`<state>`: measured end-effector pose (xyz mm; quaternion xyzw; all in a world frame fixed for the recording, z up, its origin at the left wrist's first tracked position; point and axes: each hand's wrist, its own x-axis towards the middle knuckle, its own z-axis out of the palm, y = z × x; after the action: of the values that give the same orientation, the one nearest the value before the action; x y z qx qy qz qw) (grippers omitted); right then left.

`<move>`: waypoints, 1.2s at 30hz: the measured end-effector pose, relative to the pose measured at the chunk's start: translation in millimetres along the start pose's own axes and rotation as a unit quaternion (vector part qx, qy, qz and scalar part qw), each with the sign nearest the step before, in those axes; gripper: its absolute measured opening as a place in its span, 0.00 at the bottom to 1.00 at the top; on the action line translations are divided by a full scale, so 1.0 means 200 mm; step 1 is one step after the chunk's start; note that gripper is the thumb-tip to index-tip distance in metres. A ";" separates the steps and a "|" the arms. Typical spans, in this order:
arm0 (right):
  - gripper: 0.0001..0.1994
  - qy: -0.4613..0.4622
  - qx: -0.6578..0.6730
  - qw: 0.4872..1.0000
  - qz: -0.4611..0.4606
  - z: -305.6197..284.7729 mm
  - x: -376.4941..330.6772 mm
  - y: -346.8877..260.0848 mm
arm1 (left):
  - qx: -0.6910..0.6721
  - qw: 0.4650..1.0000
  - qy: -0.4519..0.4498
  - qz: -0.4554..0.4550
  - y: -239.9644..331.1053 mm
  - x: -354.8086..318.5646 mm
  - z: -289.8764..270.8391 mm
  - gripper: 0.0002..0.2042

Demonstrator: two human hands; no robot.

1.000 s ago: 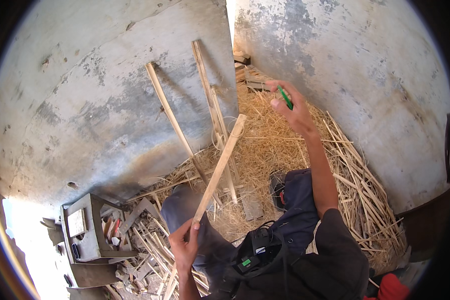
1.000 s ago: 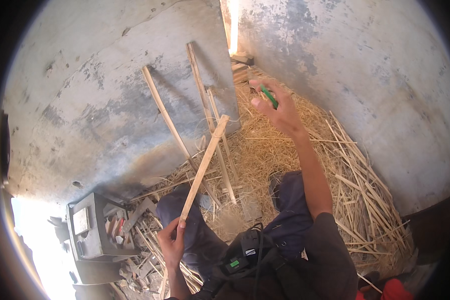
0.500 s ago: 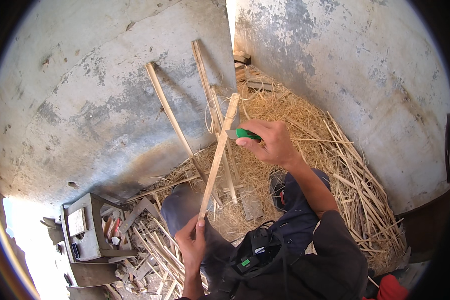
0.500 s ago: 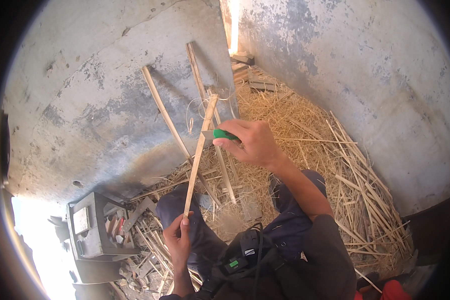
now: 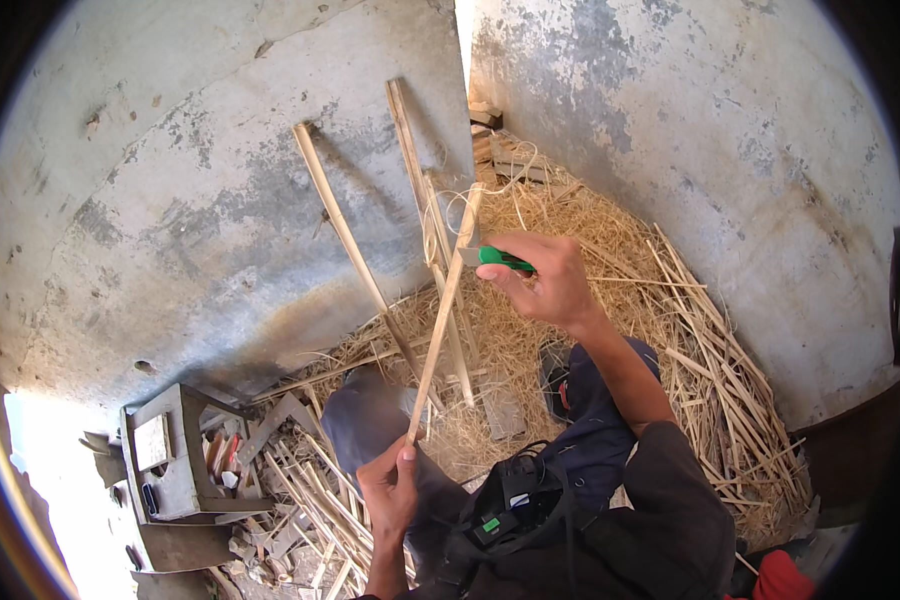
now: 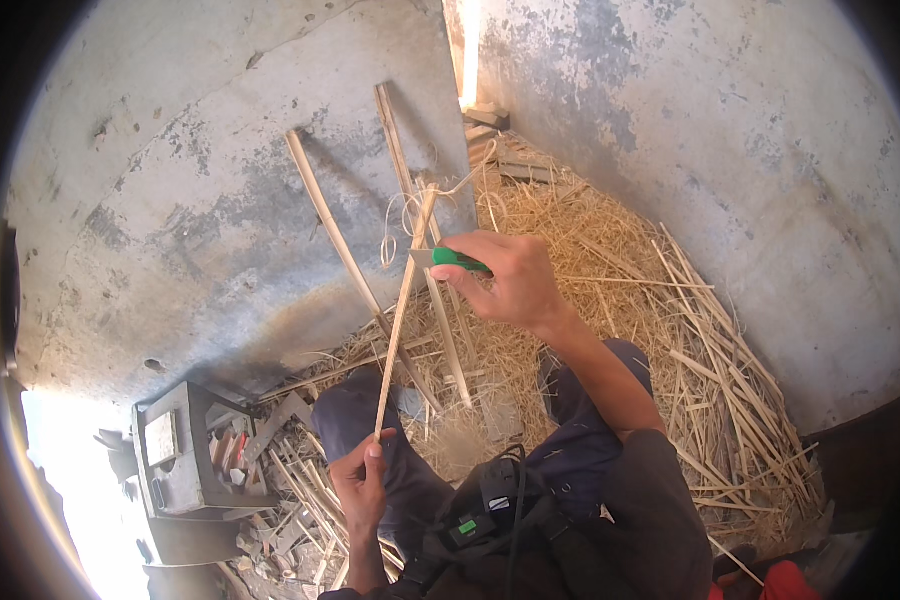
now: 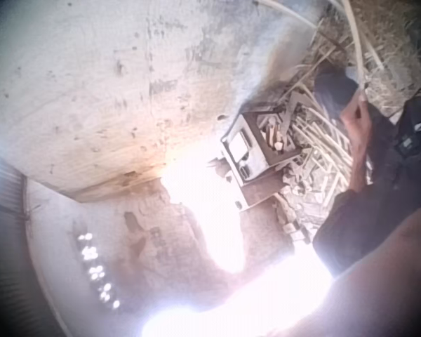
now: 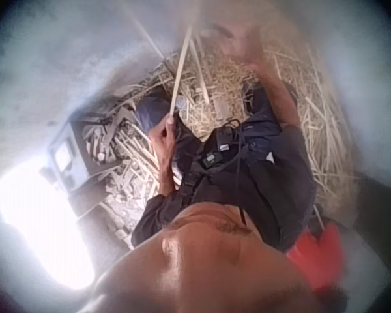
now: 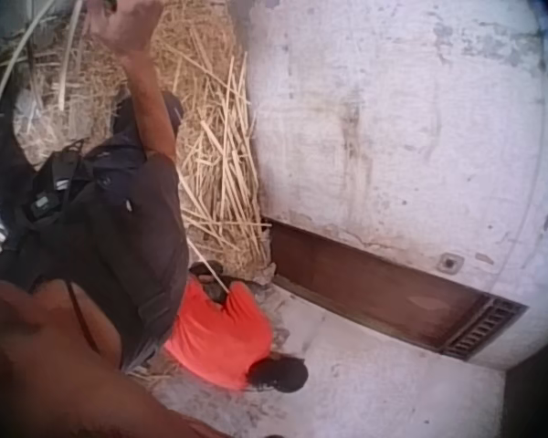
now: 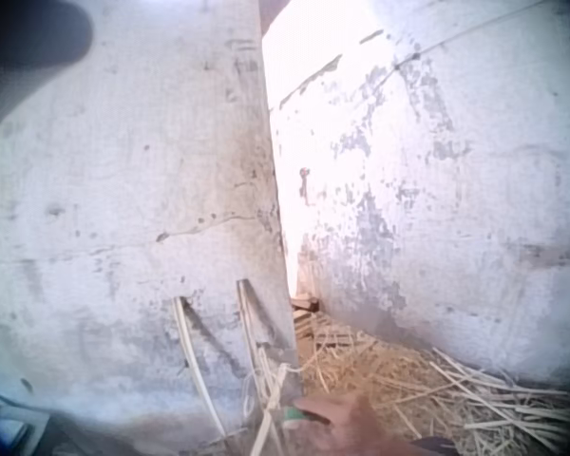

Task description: The person sits on a straw-covered floor and uses a green-handled knife to shave thin strips from a long bamboo stick. They hold the stick with their left hand and repeatedly scrape the blade along its length to remove the outer layer, producing fine shavings that fall onto the floor.

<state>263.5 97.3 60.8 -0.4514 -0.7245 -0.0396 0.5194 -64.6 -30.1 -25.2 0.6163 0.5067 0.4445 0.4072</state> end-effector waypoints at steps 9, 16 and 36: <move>0.18 0.049 -0.041 0.998 0.020 -0.01 0.02 0.10 | 0.006 0.999 -0.010 -0.038 0.01 -0.03 0.00 0.19; 0.19 0.042 -0.016 0.998 0.040 -0.03 0.02 0.14 | -0.005 0.996 -0.038 -0.076 0.00 -0.07 0.00 0.17; 0.19 -0.041 0.085 0.996 0.003 0.15 -0.12 0.03 | -0.140 0.976 -0.119 -0.113 0.05 0.05 0.04 0.25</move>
<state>247.7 101.8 26.0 -0.4089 -0.7444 0.0423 0.5262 -53.0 -21.5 -17.0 0.5406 0.4534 0.3856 0.5945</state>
